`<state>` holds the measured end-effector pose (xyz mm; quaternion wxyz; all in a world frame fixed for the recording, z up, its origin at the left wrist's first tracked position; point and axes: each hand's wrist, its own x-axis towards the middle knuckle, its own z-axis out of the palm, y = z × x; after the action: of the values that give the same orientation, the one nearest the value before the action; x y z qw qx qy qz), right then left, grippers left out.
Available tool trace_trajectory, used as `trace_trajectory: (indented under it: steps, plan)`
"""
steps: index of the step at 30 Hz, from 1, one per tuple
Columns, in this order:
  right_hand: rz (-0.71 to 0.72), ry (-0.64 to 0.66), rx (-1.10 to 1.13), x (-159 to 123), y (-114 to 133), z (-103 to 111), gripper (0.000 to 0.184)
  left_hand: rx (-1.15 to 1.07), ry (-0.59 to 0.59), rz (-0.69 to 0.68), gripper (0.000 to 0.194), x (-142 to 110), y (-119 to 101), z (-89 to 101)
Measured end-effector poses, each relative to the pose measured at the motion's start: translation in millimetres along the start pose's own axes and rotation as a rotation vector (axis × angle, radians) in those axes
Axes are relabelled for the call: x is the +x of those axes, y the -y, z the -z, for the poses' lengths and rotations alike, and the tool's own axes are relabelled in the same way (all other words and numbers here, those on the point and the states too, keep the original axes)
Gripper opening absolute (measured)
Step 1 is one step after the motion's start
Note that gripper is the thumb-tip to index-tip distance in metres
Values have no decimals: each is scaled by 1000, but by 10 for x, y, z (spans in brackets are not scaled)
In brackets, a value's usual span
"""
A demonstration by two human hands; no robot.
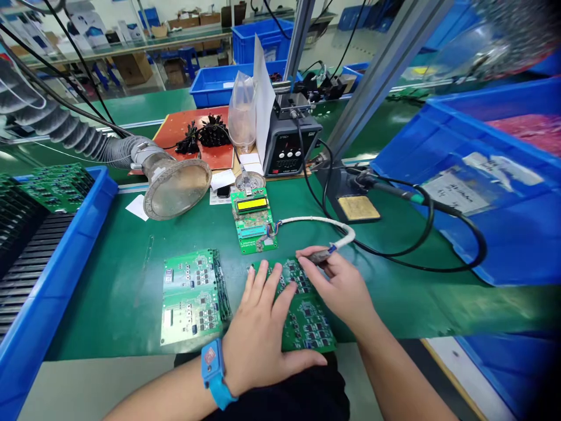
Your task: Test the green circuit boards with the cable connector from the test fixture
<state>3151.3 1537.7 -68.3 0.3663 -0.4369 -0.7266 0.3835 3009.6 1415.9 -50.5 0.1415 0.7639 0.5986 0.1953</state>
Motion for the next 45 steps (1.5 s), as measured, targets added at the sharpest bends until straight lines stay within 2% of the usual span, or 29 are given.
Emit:
trace_trajectory:
  steps: [4,10,17,24,26,31,34,37,45]
  plan:
    - [53,-48,-57,11,-5,-25,12,-4,-16,-6,89,0,10,-9]
    - [-25,30,80,-6,-31,5,17,-13,-36,-13,93,-1,12,-4]
    - [-43,41,115,6,-12,6,20,-35,-59,1,97,13,10,-26]
    - [-29,37,105,15,3,6,20,-89,-133,-35,118,-33,24,-59]
    - [-28,38,100,17,9,8,20,-79,-110,-32,107,-37,21,-40]
    - [-26,37,96,17,19,12,21,-98,-28,-56,48,-35,23,8]
    - [-32,46,103,12,18,15,20,-158,24,-75,25,-32,28,21]
    - [-43,54,110,11,19,13,20,-177,58,-71,19,-26,32,27]
    - [-42,55,111,26,38,14,20,-156,51,-68,20,-19,50,24]
